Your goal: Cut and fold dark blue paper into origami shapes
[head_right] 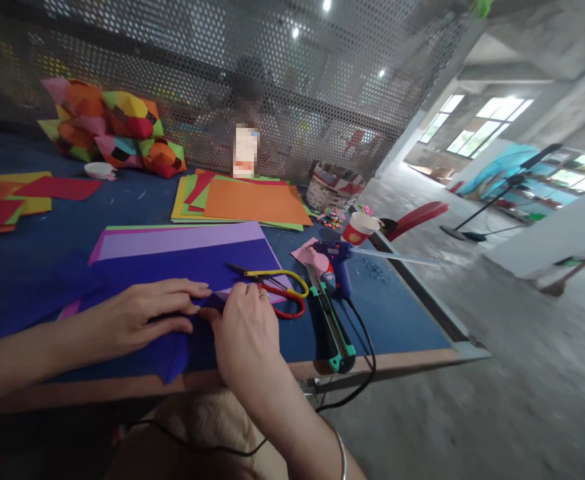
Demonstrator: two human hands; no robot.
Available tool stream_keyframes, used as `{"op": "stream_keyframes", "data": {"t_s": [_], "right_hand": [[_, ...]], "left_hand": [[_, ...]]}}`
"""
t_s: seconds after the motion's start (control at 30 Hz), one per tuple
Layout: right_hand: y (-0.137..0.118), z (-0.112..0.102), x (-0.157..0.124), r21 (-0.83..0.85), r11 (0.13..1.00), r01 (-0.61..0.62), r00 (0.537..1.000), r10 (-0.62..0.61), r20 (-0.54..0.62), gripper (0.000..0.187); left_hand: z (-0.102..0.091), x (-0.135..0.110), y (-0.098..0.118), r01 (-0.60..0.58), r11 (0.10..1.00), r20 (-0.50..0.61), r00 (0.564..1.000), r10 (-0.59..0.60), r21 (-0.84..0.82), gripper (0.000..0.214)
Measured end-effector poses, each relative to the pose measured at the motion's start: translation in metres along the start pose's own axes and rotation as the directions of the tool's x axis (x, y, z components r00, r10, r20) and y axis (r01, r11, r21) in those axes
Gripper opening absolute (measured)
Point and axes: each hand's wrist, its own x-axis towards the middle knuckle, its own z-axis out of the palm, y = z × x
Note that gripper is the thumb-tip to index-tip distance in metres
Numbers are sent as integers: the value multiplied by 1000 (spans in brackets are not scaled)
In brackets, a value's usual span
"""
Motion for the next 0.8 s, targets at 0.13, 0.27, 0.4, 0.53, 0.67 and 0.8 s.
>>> {"op": "stream_keyframes", "data": {"t_s": [0.13,0.27,0.4,0.53,0.67,0.8], "right_hand": [[5,-1,3,58,998,1,998,-4,56,20],[9,1,6,176,984,19,996,-34,83,13],[8,3,7,203,979,28,997,-40,60,9],[3,5,12,149,989,3,1000,-6,17,8],[-1,6,16,127,992,-13,1000,14,-4,11],[6,5,11,118,993,26,998,-18,-67,10]], "left_hand": [[2,-2,-2,12,1000,13,1000,-12,-22,24],[3,-4,-3,17,1000,23,1000,-17,-12,22],[2,-4,-1,0,1000,8,1000,0,18,28],[2,1,-5,11,999,34,999,-13,47,29],[2,7,-15,-1,999,55,999,-2,47,29],[3,8,-21,-10,1000,73,997,8,24,25]]}}
